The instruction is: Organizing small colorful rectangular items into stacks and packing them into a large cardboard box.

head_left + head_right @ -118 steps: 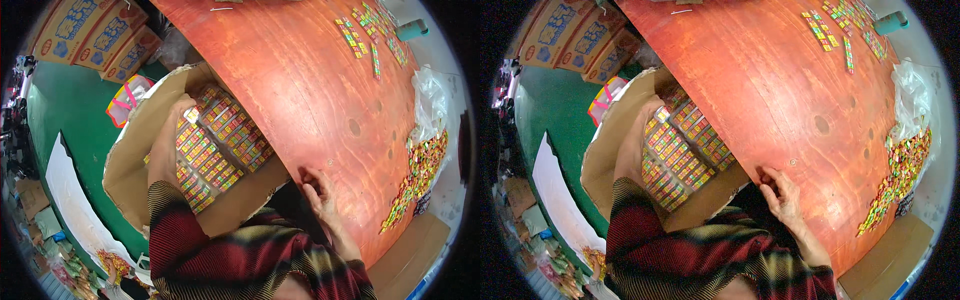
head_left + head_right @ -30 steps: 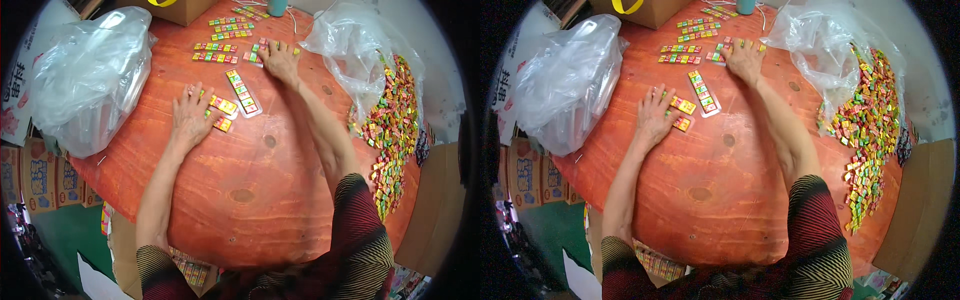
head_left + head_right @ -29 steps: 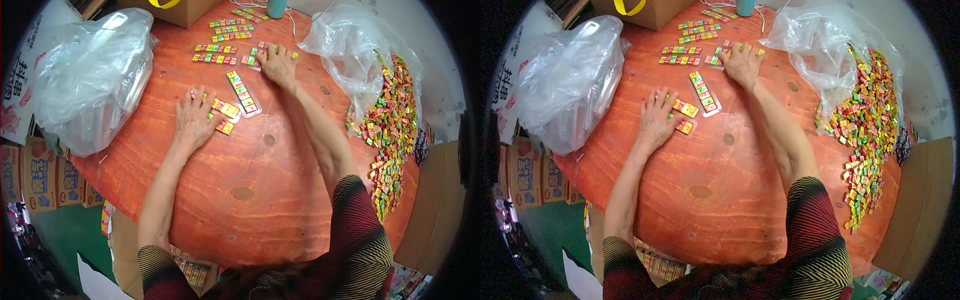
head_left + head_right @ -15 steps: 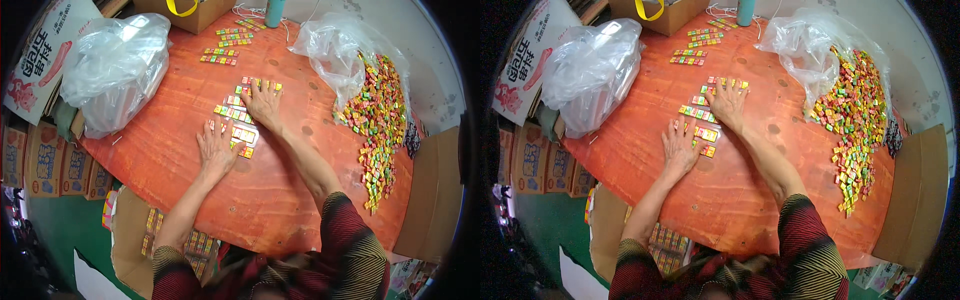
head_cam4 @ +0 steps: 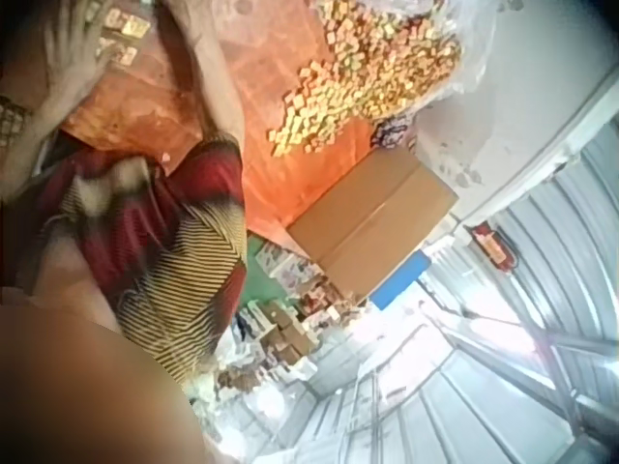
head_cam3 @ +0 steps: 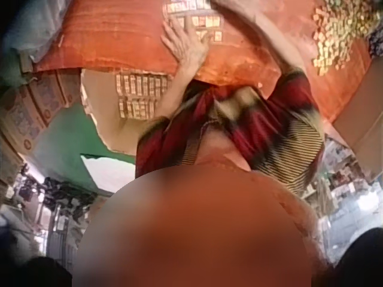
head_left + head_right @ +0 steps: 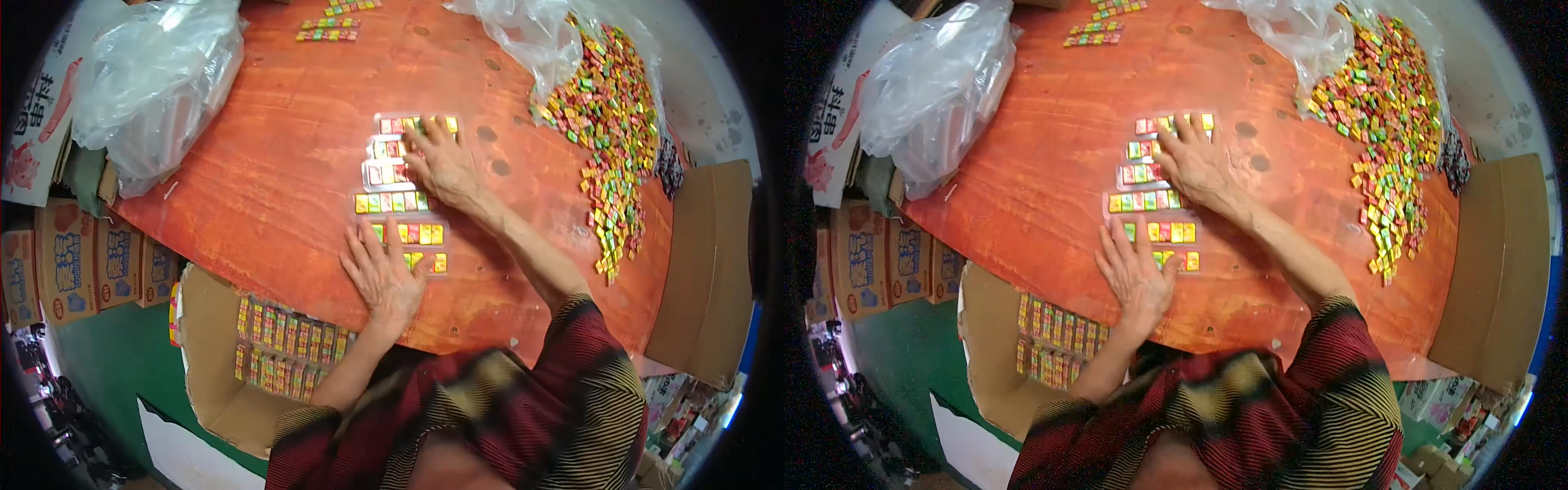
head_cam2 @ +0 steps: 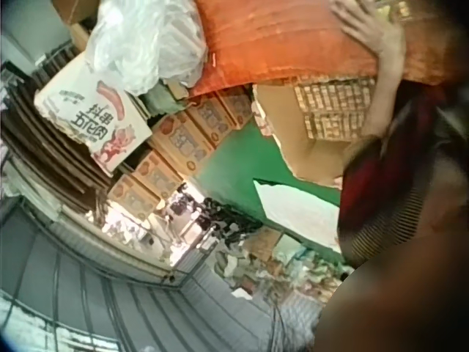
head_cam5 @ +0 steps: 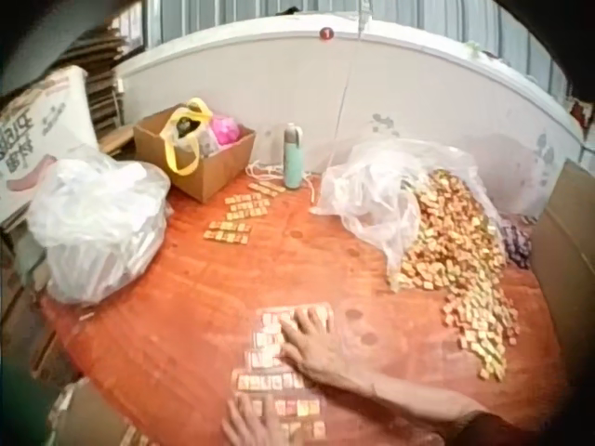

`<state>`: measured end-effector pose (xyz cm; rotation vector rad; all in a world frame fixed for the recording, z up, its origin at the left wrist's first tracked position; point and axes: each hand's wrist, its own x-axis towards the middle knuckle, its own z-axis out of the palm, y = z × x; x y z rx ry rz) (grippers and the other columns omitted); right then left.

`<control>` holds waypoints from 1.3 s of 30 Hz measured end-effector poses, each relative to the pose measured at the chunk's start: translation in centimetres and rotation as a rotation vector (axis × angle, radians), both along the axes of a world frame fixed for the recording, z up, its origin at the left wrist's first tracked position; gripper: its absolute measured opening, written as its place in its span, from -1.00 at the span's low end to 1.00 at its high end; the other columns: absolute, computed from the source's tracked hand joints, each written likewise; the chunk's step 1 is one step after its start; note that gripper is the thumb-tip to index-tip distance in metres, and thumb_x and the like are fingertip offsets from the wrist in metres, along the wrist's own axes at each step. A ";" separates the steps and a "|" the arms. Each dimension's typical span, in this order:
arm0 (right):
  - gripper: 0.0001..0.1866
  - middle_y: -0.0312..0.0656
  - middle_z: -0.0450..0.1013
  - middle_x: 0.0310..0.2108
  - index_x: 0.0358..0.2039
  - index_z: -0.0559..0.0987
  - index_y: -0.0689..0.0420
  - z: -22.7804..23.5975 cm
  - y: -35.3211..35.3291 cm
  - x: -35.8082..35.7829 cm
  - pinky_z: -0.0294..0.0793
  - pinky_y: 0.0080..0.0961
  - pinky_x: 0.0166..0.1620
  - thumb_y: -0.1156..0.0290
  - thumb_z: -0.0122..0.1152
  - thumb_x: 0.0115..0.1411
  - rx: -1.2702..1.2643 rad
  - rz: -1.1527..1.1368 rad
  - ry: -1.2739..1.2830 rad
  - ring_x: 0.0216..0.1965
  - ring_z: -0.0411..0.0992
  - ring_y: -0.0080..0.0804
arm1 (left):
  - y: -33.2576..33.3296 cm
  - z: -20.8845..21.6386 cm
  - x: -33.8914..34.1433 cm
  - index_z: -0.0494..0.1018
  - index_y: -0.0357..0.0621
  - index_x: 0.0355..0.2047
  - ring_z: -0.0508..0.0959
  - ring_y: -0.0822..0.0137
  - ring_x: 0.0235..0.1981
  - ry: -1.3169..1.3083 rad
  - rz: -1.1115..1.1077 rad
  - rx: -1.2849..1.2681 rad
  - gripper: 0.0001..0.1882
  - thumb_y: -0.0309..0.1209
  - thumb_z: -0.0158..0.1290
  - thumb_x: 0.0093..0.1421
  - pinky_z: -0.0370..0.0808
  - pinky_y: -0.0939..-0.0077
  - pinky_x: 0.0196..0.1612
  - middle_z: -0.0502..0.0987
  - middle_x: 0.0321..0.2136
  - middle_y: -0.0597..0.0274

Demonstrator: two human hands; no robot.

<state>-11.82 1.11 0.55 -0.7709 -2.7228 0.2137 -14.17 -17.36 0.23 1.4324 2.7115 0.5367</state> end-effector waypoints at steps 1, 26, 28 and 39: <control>-0.52 0.03 0.11 0.02 -0.02 0.27 0.12 0.6 -0.2 0.8 0.02 -0.18 0.05 0.17 -0.06 0.06 -0.027 0.000 0.045 0.05 0.05 0.00 | -0.4 0.2 0.0 0.10 -0.17 0.04 -0.01 -0.19 0.08 -0.016 -0.010 -0.013 -0.26 0.13 -0.20 -0.01 -0.05 -0.17 0.00 0.02 0.05 -0.16; -0.67 -0.07 0.31 -0.45 -0.21 0.29 0.28 -0.3 -9.6 6.7 0.31 -0.46 -0.33 0.51 0.08 -0.03 -0.557 -0.225 0.377 -0.41 0.31 -0.32 | -1.6 2.1 -4.3 0.20 -0.20 -0.09 0.37 -0.02 -0.35 -0.262 0.117 0.289 -0.52 -0.37 0.04 -0.03 0.32 0.22 -0.36 0.31 -0.35 -0.06; -0.65 0.01 0.32 -0.40 -0.19 0.27 0.28 -1.9 -9.1 6.6 0.31 -0.35 -0.26 0.50 0.05 -0.02 -0.497 -0.243 0.404 -0.34 0.32 -0.18 | -0.6 2.1 -4.7 0.20 -0.21 -0.08 0.37 -0.02 -0.33 -0.256 0.165 0.225 -0.51 -0.37 0.05 -0.04 0.32 0.22 -0.34 0.31 -0.35 -0.06; -0.62 -0.14 0.29 -0.49 -0.18 0.26 0.29 0.5 -7.3 5.7 0.29 -0.55 -0.41 0.45 0.08 -0.02 -0.933 -0.295 0.412 -0.41 0.30 -0.46 | 0.7 3.8 -5.7 0.26 -0.24 -0.13 0.36 0.01 -0.26 -0.483 0.140 0.301 -0.50 -0.39 0.10 -0.11 0.32 0.25 -0.27 0.33 -0.39 -0.05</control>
